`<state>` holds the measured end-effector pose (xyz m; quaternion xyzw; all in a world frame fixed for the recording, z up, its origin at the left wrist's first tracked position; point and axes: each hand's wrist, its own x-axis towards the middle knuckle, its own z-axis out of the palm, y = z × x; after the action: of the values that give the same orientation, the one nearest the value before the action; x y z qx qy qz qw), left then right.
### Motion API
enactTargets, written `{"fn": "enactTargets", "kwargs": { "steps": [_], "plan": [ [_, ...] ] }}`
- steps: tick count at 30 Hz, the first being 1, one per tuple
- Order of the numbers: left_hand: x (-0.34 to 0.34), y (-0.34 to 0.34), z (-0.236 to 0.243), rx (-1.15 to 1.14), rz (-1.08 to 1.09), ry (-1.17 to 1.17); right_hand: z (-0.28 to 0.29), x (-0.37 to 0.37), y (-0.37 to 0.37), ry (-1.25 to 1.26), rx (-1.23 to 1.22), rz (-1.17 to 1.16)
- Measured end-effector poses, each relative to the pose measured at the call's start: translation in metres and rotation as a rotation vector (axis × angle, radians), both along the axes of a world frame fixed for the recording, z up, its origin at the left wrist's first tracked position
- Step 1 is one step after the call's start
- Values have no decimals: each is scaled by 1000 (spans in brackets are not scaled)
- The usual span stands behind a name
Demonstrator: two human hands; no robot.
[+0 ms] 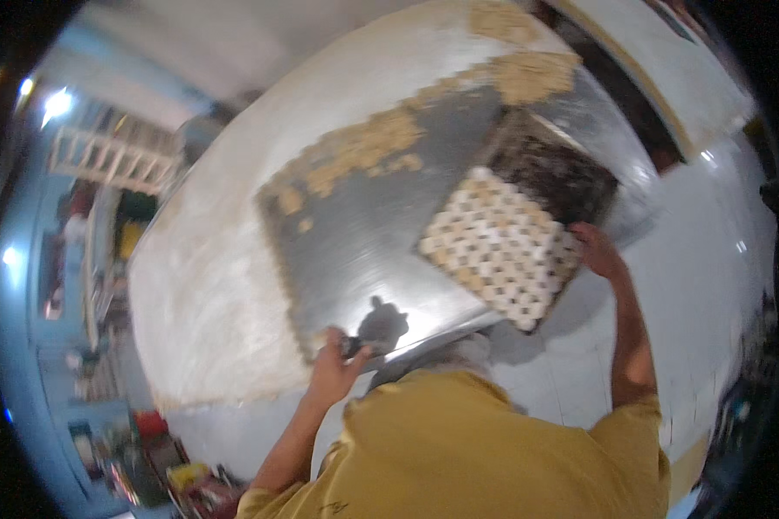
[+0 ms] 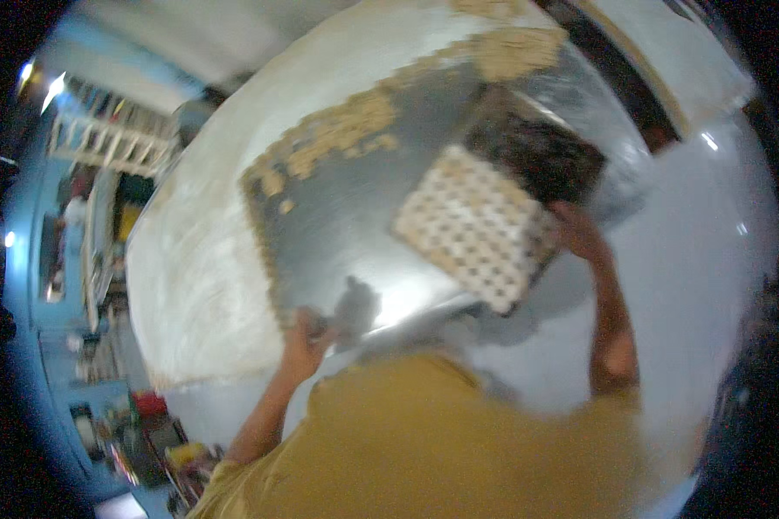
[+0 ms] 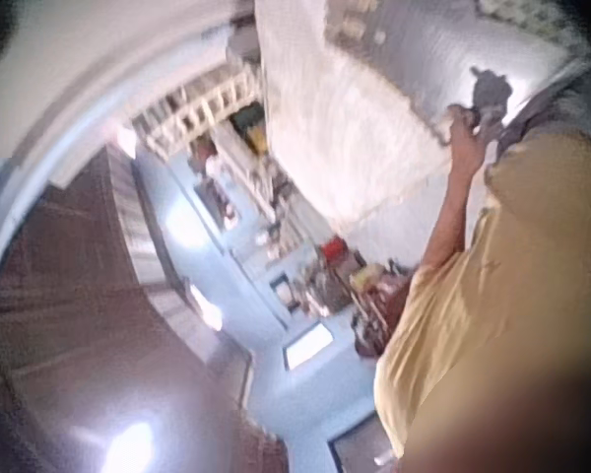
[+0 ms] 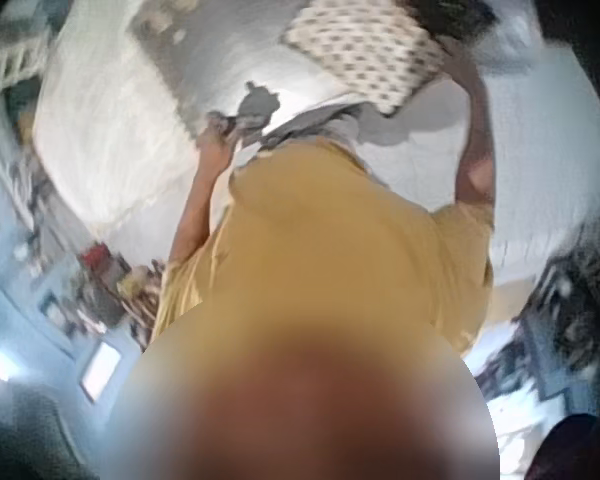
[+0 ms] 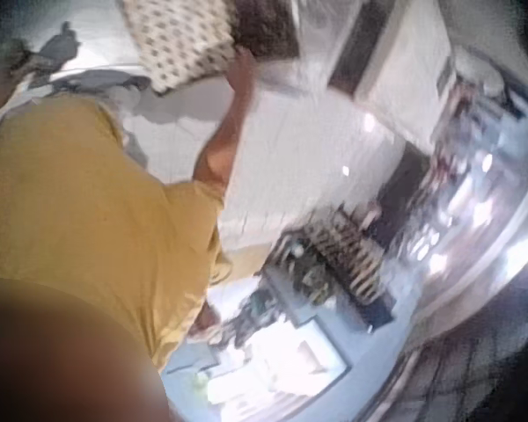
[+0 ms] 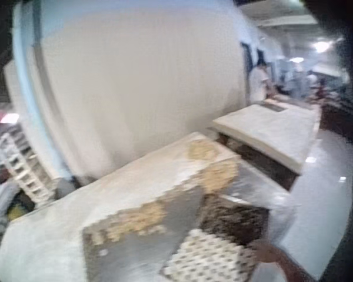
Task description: The person uses a small round cutter to cut circular pieces from a long strip of dough on a stainless steel table. Each cut piece is placed into a metal tray with many pre-cut dough rounds. The person repeats this cutting and placing cycle continuously.
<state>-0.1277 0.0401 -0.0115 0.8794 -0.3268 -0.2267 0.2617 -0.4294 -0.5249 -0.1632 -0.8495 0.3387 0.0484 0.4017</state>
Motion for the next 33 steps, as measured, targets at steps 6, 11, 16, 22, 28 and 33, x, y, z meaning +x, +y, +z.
{"fn": "enactTargets", "kwargs": {
  "steps": [6, 11, 16, 22, 28, 33],
  "plan": [
    [75, 86, -4, 277, -70, -71, 68, 88, 133, -357, -439, -321],
    [175, 143, 8, 208, -21, -182, 47, 235, 339, -824, -354, 292],
    [234, 135, 10, 188, -142, -286, 23, 354, 478, -405, -68, 281],
    [240, 96, 5, 285, -306, -232, 14, 397, 526, -421, -255, 214],
    [248, 85, -18, 441, -467, -239, 5, 396, 526, -551, -250, 187],
    [252, 77, -56, 273, -451, -146, 1, 406, 522, -647, -280, 135]
  ]
}}
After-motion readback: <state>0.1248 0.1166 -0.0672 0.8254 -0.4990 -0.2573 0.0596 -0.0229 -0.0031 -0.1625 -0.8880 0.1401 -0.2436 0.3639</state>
